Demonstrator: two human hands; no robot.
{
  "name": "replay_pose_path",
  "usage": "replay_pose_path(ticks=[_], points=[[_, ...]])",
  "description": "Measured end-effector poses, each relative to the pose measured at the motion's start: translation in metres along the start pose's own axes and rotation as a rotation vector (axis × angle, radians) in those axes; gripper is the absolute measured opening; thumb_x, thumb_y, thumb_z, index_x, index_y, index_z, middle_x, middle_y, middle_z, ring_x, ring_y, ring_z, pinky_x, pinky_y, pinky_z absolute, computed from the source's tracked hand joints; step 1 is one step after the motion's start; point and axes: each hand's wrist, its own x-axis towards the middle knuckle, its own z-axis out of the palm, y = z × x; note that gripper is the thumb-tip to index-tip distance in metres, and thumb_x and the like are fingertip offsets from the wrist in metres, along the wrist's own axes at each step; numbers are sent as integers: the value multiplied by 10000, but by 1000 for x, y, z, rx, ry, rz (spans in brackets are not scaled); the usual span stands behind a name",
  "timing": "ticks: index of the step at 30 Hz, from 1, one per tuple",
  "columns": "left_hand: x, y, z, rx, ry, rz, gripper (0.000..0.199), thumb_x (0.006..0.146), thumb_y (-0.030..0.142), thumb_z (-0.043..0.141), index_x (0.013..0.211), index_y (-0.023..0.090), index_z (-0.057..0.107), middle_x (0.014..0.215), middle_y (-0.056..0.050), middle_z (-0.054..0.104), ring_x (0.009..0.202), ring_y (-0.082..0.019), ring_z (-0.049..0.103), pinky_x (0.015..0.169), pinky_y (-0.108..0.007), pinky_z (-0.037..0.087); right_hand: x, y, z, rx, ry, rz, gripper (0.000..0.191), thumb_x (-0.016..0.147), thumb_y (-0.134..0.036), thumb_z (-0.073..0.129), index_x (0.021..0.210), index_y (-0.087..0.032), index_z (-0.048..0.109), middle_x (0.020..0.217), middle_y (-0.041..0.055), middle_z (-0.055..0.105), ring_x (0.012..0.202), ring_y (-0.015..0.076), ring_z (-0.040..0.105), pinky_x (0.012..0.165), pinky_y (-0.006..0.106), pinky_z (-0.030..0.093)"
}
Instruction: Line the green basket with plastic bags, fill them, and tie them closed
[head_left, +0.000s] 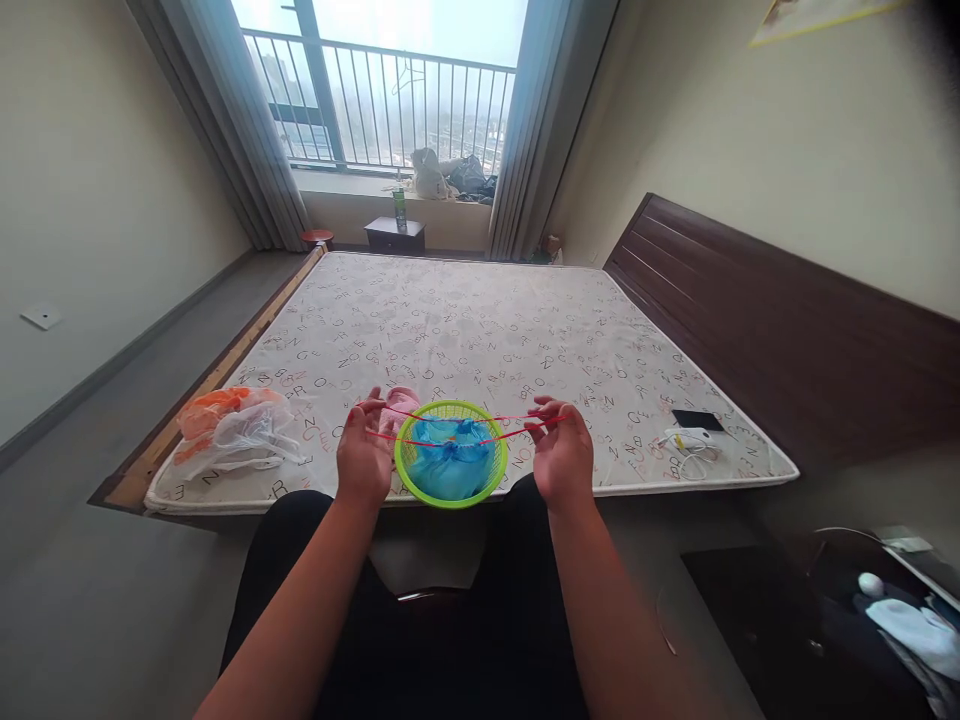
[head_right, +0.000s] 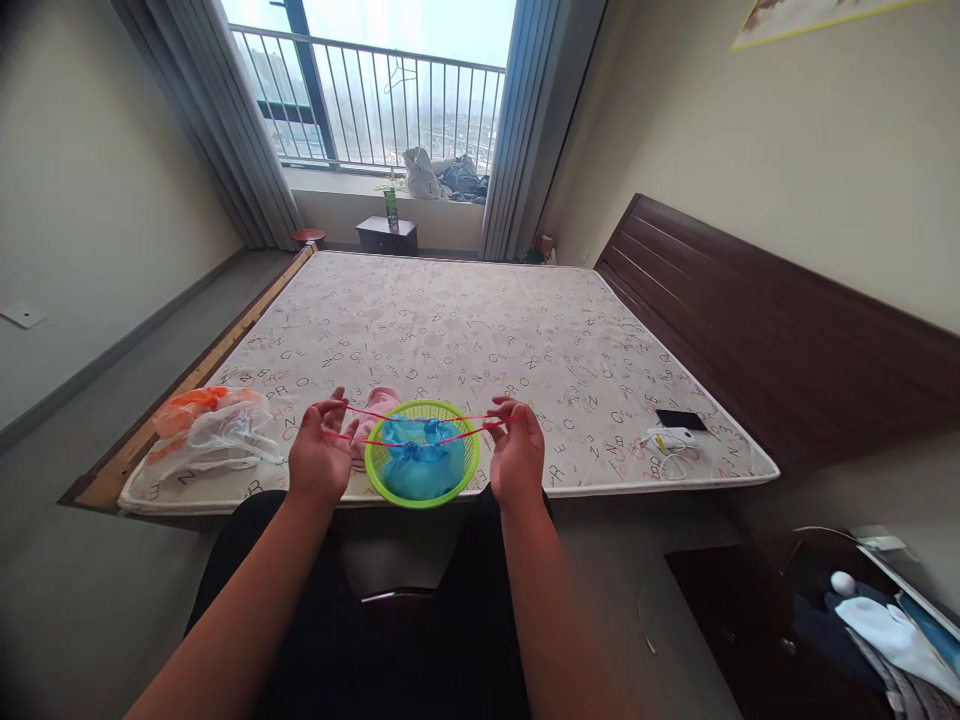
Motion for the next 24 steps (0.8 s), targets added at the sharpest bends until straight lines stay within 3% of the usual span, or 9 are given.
replay_pose_path(ticks=[2,5,7,9,12,15,19,24], points=[[9,8,-6,-201,-34,-179,329,985,545,542,1030,267,711,1270,-77,713,1246,-280,623,1023,-504,487,3,-1,-3,58,-43,18,409,906,-631,574,770,-250,521,1009,48,683,994,232,668,835,384,525],[15,19,-13,-326,-7,-272,276,1006,477,540,1100,266,691,863,-20,738,928,-214,717,912,-448,553,6,-1,-10,147,-117,139,405,900,-630,580,742,-269,487,615,-51,474,711,195,624,827,415,529],[13,24,-15,-373,-51,-310,218,1021,395,546,965,219,661,595,53,560,601,-120,613,730,-303,566,4,0,-15,195,-143,214,354,898,-561,596,728,-272,484,539,-87,292,508,148,435,699,369,515],[7,28,-13,-379,-190,-387,298,1017,372,565,778,195,543,510,87,378,422,-72,389,496,-190,435,0,2,-18,230,-187,255,238,866,-440,600,735,-270,497,543,-91,241,459,128,283,548,304,422],[-4,26,-2,-244,-416,-497,463,974,464,619,676,206,375,503,91,280,395,-63,211,383,-168,201,-10,6,-16,222,-311,251,54,757,-296,565,806,-272,567,573,-75,263,486,133,270,490,267,306],[-11,15,11,-22,-609,-534,577,918,668,583,651,217,343,490,88,262,413,-63,165,394,-180,153,-21,8,-3,96,-496,213,305,722,-268,527,990,-265,672,640,-54,359,558,145,365,554,286,368],[-19,0,24,328,-849,-552,720,816,921,382,638,224,384,492,55,348,428,-70,203,409,-220,146,-33,12,21,-307,-720,106,538,752,-238,597,1286,-273,656,735,-45,513,634,144,462,624,284,395],[-28,1,22,573,-837,-480,721,785,926,438,656,218,413,569,34,417,500,-92,329,481,-243,232,-38,25,33,-666,-775,-149,411,786,-155,582,1140,-283,745,768,-18,659,685,161,531,652,282,387]])
